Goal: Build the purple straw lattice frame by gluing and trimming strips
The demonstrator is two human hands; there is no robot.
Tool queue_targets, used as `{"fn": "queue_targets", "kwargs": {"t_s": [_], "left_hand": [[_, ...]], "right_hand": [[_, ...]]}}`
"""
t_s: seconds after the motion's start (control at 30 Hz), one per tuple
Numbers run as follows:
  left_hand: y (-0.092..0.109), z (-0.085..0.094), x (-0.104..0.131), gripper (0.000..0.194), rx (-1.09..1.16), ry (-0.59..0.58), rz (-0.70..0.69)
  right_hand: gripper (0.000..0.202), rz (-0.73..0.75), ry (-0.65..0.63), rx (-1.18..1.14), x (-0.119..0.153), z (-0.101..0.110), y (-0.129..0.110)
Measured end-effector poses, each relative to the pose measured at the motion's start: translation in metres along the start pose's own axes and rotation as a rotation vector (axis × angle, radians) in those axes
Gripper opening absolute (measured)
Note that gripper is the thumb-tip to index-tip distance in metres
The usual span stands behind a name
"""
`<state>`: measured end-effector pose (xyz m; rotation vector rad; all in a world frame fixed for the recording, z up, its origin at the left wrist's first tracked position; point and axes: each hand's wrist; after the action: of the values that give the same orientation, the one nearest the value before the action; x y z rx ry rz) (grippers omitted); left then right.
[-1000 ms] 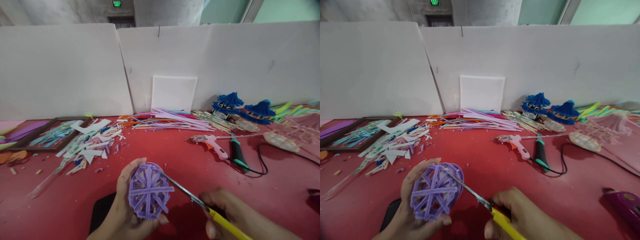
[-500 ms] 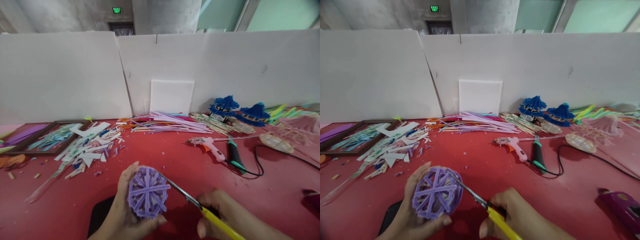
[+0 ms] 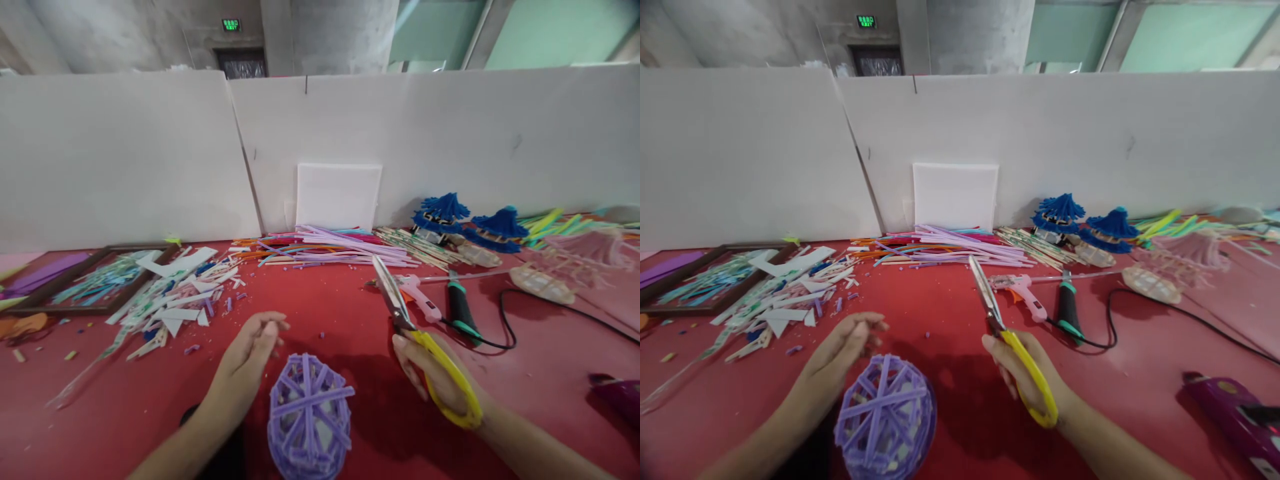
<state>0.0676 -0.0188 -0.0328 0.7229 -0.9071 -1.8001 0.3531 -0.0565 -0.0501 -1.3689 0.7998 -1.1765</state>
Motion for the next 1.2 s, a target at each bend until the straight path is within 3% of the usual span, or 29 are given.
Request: {"fn": "queue_targets", "kwargs": {"t_s": [0.1, 0.17, 0.27, 0.37, 0.57, 0.73, 0.9, 1.07, 1.2], "left_hand": [[0.008, 0.006, -0.025, 0.027, -0.156, -0.223, -0.134], [0.008, 0.001, -0.042, 0.026, -0.246, -0.385, -0.241], [0.0, -0.01, -0.059, 0.025, -0.389, -0.507, -0.323], [-0.01, -0.009, -0.07, 0.025, -0.539, -0.502, -0.314], [-0.013, 0.006, -0.095, 0.032, -0.784, -0.332, -0.278], [0.001, -0.021, -0.128, 0.035, -0.892, -0.463, -0.473], [0.009, -0.047, -0.161, 0.037, -0.972, -0.497, -0.546], [0.01, -0.053, -0.182, 0.037, -1.002, -0.543, -0.612], [0.008, -0.053, -0.187, 0.036, -1.029, -0.531, -0.605]], "right_hand": [[0.056, 0.098, 0.034, -0.127, -0.008, 0.001, 0.005], [0.057, 0.13, 0.035, -0.157, -0.01, 0.001, 0.004], [0.059, 0.152, 0.046, -0.166, -0.01, -0.001, 0.0], [0.058, 0.166, 0.058, -0.162, -0.01, -0.004, -0.001], [0.058, 0.132, 0.041, -0.254, -0.012, -0.007, 0.007], [0.059, 0.135, 0.048, -0.283, -0.015, -0.007, 0.009], [0.061, 0.123, 0.055, -0.301, -0.016, -0.008, 0.007], [0.063, 0.107, 0.04, -0.285, -0.013, -0.008, 0.006], [0.065, 0.091, 0.045, -0.267, -0.011, -0.009, 0.011]]}}
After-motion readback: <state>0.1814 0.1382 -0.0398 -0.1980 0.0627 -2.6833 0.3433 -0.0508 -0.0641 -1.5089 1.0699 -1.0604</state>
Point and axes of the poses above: each hand's wrist, its own x-axis away from the middle knuckle, its own z-axis out of the back of the hand, y = z × x, and after that the axes turned 15 degrees about -y, right-handed
